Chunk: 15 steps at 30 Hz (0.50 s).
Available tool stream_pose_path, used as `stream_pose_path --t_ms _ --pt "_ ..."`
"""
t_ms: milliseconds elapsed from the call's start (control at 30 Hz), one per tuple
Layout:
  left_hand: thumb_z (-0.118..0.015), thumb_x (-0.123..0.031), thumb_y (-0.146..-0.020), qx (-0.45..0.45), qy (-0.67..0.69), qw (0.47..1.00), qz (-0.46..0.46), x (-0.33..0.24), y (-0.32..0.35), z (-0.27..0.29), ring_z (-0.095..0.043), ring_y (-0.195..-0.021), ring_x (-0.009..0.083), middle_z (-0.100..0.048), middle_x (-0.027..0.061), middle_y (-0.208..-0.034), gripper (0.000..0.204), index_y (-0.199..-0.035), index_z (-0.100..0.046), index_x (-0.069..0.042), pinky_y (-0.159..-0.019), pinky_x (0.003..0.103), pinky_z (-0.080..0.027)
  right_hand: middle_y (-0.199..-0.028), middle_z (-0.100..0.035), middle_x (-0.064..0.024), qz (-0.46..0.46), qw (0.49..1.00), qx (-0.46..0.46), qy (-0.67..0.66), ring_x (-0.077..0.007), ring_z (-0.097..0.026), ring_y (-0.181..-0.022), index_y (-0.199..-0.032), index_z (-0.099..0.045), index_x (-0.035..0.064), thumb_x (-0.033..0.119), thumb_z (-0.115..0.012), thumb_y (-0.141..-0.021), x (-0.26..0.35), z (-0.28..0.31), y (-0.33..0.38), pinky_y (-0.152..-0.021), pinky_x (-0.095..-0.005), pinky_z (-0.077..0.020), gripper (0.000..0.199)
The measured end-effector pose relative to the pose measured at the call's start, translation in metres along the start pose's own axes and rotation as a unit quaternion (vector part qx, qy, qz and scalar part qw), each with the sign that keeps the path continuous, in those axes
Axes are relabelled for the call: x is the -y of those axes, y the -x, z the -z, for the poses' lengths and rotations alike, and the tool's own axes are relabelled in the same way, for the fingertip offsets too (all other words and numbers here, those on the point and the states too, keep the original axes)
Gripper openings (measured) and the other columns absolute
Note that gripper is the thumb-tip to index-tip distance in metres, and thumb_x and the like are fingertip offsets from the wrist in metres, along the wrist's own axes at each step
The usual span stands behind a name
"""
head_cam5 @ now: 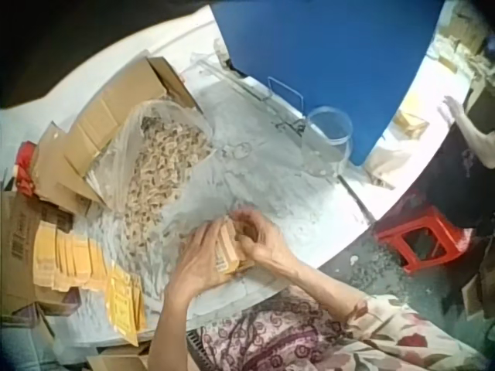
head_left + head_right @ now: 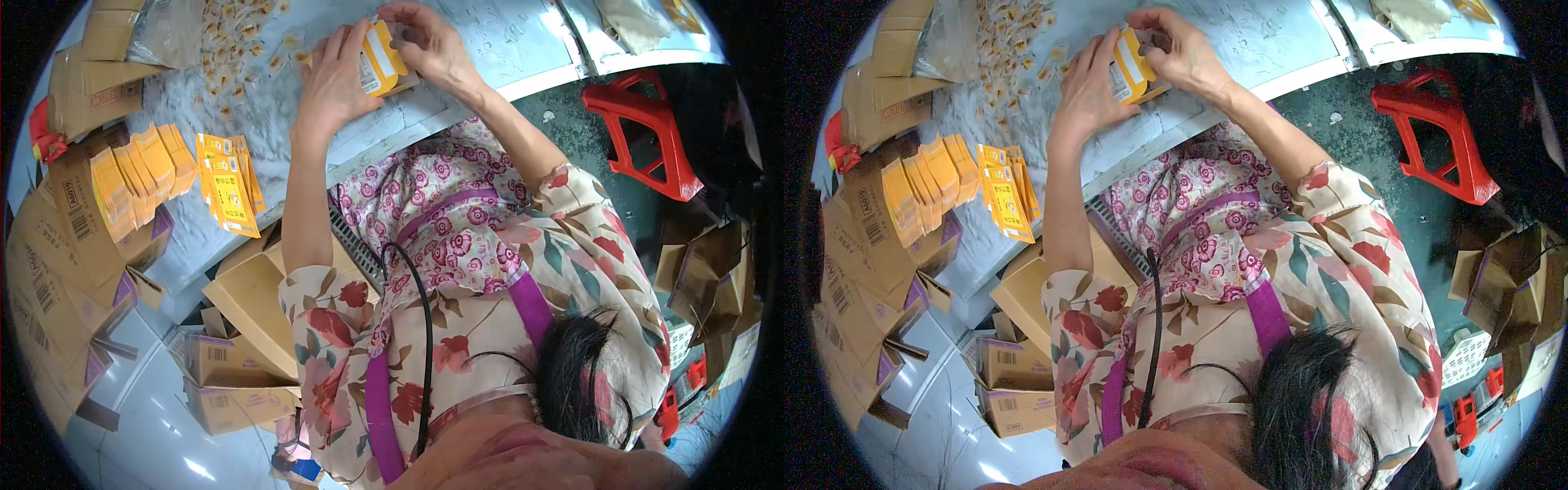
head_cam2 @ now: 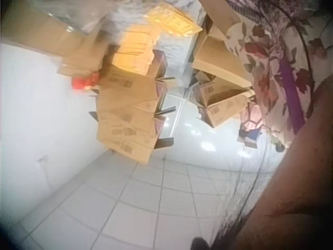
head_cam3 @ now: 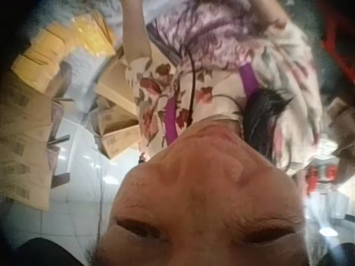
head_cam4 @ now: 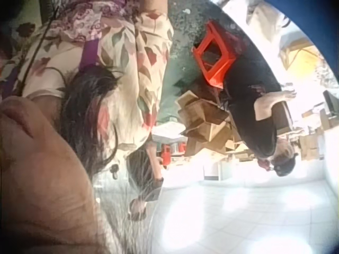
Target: Folding small product boxes and placing them into a larger cardboard shipping box.
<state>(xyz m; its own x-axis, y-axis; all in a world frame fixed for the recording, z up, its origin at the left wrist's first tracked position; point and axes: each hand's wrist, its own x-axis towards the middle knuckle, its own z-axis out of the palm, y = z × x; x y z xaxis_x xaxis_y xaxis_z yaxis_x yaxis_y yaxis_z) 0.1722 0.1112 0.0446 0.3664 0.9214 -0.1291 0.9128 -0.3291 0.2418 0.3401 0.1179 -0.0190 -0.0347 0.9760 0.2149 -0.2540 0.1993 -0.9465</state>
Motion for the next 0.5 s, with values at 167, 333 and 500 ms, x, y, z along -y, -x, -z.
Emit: stream_pose_path --t_ms 167,333,500 --pt "-0.088 -0.019 -0.048 -0.056 0.068 0.996 0.02 -0.006 0.0 0.01 -0.038 -0.13 0.0375 -0.038 0.0195 -0.141 0.115 -0.145 -0.026 -0.011 -0.107 0.044 -0.035 -0.132 -0.046 -0.0153 -0.089 0.982 0.072 -0.147 -0.0254 -0.045 -0.122 -0.137 -0.038 0.0014 0.014 -0.057 -0.084 0.031 -0.013 -0.013 -0.103 -0.037 -0.0367 0.058" --pt "-0.087 -0.021 -0.048 -0.133 0.105 0.985 0.006 0.003 0.003 0.006 -0.04 -0.126 0.0389 -0.04 0.0188 -0.138 0.112 -0.143 -0.029 -0.012 -0.104 0.048 -0.037 -0.126 -0.05 -0.0128 -0.111 0.962 0.037 -0.246 -0.0208 -0.051 -0.111 -0.135 -0.039 0.001 0.008 -0.049 -0.088 0.025 -0.019 -0.029 -0.094 -0.0312 -0.0419 0.048" --pt "-0.088 -0.021 -0.047 -0.148 0.128 0.981 0.008 0.008 0.013 0.016 -0.038 -0.127 0.0392 -0.04 0.0202 -0.137 0.114 -0.143 -0.028 -0.01 -0.105 0.046 -0.036 -0.114 -0.062 -0.0167 -0.069 0.991 -0.02 0.112 -0.0306 -0.061 -0.102 -0.119 -0.059 0.0047 0.015 -0.051 -0.087 -0.005 0.009 -0.02 -0.088 -0.0367 -0.0484 0.035"
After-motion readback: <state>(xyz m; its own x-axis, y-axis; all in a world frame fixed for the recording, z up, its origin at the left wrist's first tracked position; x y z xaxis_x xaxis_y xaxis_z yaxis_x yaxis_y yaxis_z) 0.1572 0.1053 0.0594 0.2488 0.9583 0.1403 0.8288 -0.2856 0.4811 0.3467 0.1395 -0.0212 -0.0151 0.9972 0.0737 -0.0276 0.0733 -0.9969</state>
